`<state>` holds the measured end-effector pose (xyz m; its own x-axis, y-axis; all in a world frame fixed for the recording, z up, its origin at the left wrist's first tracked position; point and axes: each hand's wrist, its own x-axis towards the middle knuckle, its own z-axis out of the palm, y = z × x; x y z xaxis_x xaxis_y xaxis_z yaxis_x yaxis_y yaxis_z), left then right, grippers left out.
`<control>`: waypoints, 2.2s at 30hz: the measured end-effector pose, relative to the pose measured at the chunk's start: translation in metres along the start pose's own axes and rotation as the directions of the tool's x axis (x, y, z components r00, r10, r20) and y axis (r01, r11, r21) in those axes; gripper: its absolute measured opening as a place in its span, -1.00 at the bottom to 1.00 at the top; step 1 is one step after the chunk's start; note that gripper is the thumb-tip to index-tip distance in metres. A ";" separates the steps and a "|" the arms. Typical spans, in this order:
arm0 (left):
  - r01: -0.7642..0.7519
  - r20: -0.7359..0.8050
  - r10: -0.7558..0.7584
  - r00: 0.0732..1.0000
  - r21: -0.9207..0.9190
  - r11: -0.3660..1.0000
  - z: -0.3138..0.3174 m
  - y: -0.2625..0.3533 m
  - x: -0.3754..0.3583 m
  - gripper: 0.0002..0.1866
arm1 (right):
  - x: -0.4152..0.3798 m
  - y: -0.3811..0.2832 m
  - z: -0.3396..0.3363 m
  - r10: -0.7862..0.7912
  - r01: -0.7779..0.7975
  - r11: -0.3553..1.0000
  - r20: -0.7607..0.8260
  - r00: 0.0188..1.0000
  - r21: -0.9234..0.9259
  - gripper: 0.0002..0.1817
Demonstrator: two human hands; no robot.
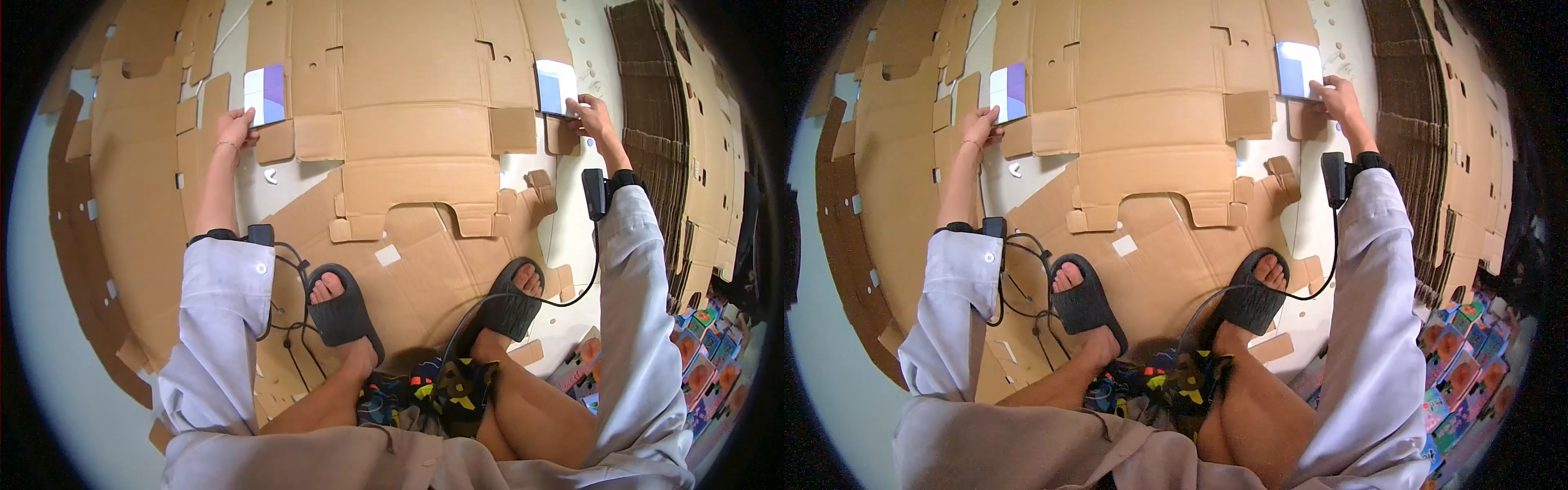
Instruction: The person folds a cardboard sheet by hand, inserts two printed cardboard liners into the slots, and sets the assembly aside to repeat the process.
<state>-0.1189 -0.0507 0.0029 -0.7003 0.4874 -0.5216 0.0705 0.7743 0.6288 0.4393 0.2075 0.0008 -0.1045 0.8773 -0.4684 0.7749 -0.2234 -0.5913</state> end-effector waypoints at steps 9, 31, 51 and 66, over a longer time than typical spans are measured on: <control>-0.104 -0.016 0.106 0.994 0.078 0.991 -0.014 0.018 0.002 -0.78 | -0.002 -0.027 -0.018 -0.088 0.095 0.984 0.052 0.995 -0.149 -0.59; -0.406 0.091 0.454 0.886 0.623 0.669 0.107 0.053 -0.049 -0.66 | -0.042 -0.087 0.114 -0.554 0.393 0.696 -0.101 0.826 -0.601 -0.68; -0.184 0.518 0.036 0.855 0.238 0.954 0.011 -0.072 -0.095 -0.70 | -0.080 0.038 0.012 0.211 -0.340 0.851 0.333 0.919 0.400 -0.57; -0.448 0.880 0.074 0.469 0.165 0.879 0.040 -0.034 -0.165 -0.92 | -0.155 -0.033 0.061 0.050 -0.025 0.999 0.910 0.411 -0.044 -0.76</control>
<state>0.0228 -0.1411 0.0443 0.3020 0.6409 -0.7057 0.4926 0.5289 0.6911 0.3922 0.0536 0.0530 -0.5715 -0.0377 -0.8197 0.8038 -0.2266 -0.5500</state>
